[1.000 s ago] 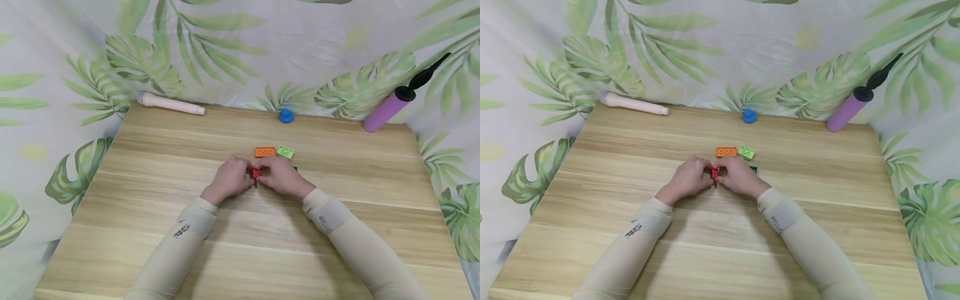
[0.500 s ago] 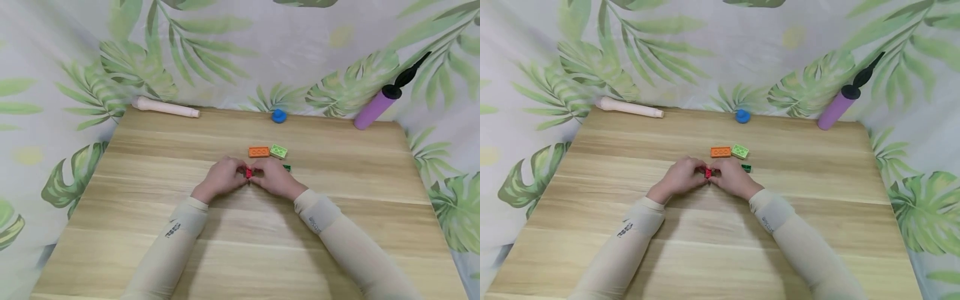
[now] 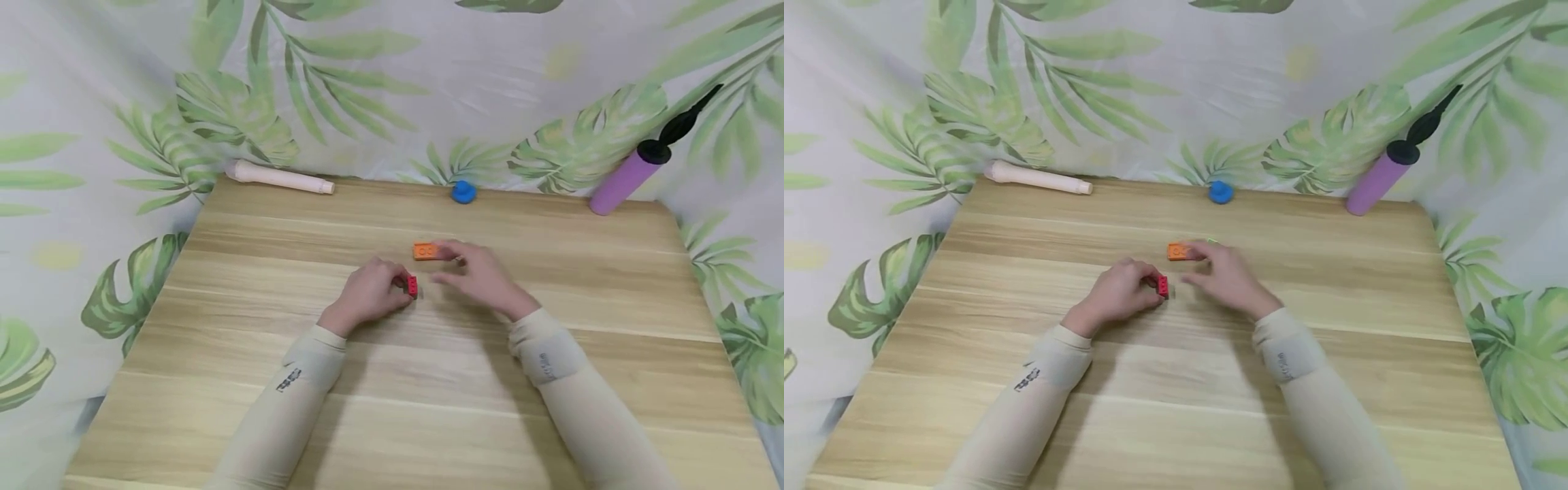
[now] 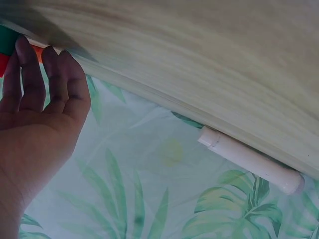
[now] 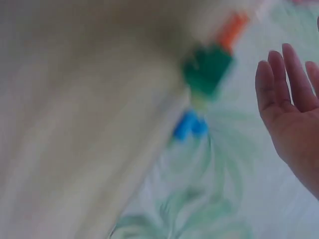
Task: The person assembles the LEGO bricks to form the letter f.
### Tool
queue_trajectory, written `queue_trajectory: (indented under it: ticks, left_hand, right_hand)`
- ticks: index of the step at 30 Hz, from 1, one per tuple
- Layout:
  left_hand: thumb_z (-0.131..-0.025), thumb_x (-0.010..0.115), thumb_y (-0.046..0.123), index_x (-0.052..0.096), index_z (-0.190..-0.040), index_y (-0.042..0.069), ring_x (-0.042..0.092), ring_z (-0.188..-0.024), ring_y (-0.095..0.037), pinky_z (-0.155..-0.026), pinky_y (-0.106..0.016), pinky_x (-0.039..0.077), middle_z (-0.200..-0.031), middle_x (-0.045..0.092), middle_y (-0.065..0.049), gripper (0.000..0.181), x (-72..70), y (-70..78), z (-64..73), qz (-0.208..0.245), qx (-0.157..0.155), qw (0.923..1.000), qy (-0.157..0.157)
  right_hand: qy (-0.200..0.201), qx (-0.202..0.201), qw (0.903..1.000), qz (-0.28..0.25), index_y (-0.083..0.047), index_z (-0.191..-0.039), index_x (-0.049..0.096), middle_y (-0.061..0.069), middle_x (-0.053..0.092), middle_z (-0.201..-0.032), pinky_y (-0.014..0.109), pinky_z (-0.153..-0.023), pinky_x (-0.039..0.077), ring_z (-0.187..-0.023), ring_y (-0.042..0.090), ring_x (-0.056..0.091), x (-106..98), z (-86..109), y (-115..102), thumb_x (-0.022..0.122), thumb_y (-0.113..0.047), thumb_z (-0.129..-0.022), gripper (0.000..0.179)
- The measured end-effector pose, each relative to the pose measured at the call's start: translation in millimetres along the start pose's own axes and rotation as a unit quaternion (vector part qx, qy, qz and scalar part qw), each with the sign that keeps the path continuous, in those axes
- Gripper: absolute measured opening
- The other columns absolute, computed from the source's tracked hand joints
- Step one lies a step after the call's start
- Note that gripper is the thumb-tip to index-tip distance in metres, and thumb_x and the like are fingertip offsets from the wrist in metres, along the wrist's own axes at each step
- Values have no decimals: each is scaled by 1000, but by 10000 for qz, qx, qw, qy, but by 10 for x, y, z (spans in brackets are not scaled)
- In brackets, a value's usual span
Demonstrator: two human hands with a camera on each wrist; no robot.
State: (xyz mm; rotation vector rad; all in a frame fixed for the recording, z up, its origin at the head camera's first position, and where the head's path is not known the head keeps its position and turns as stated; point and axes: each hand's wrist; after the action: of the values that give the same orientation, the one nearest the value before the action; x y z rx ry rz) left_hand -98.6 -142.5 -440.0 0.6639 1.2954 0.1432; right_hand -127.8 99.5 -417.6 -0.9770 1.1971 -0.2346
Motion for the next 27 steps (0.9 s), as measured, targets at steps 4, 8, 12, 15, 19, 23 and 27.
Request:
queue_trajectory:
  ticks: [4,8,12,15,19,23,27]
  left_hand:
    - [-89,82,29,79,-105,16,62,-97,-19,-84,-40,54,-100,78,5,21,43,18,4,22,-37,9999,-115]
    - [-88,82,29,79,-104,16,61,-95,-18,-81,-39,54,-99,76,4,20,48,-4,8,-72,-46,9999,-59]
    - [-88,82,29,78,-103,15,60,-94,-18,-80,-39,54,-98,75,3,21,42,-36,-15,-88,-13,10000,7]
    - [-88,82,28,79,-105,14,59,-93,-18,-79,-38,54,-98,75,3,22,15,-33,-7,-102,-29,9999,-4]
    - [-88,81,27,79,-108,12,59,-95,-19,-81,-39,54,-100,75,1,25,-23,-23,5,-52,-81,9999,-93]
    - [-89,81,28,79,-110,12,60,-99,-20,-85,-41,54,-103,75,0,27,-26,-13,-2,-29,-92,9998,-153]
    - [-89,82,28,79,-110,12,61,-99,-20,-85,-41,55,-103,75,0,27,-9,-5,-6,-63,-76,9998,-147]
  right_hand:
    - [1041,320,9915,-711,-12,-143,65,11,74,-131,41,-99,54,-119,27,68,-384,207,54,76,-28,-100,47]
    - [1841,257,9789,-846,-11,-138,69,9,74,-130,24,-94,52,-115,13,66,-652,382,48,72,-25,-103,38]
    - [2211,46,9702,-986,-7,-133,71,13,73,-130,18,-93,49,-115,4,64,-764,457,14,71,-17,-102,32]
    - [2249,-51,9692,-1007,-6,-132,71,13,73,-129,18,-94,49,-116,2,63,-775,474,-25,71,-15,-102,31]
    - [2216,-79,9706,-936,-4,-132,71,13,73,-129,21,-95,49,-115,0,62,-752,463,-50,71,-14,-102,31]
    - [2170,-46,9716,-942,-4,-131,71,15,73,-129,22,-95,50,-115,1,62,-716,451,-43,72,-13,-102,31]
    - [2015,91,9754,-887,-5,-133,70,13,72,-132,28,-98,49,-119,11,63,-667,404,-1,72,-18,-103,33]
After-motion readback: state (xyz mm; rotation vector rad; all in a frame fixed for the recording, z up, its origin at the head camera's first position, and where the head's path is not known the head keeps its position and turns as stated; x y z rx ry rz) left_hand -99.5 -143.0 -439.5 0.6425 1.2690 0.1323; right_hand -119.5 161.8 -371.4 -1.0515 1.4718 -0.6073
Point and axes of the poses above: each hand's wrist, its own z-axis away from the middle knuckle, its own x-axis out of the palm, y = z × x
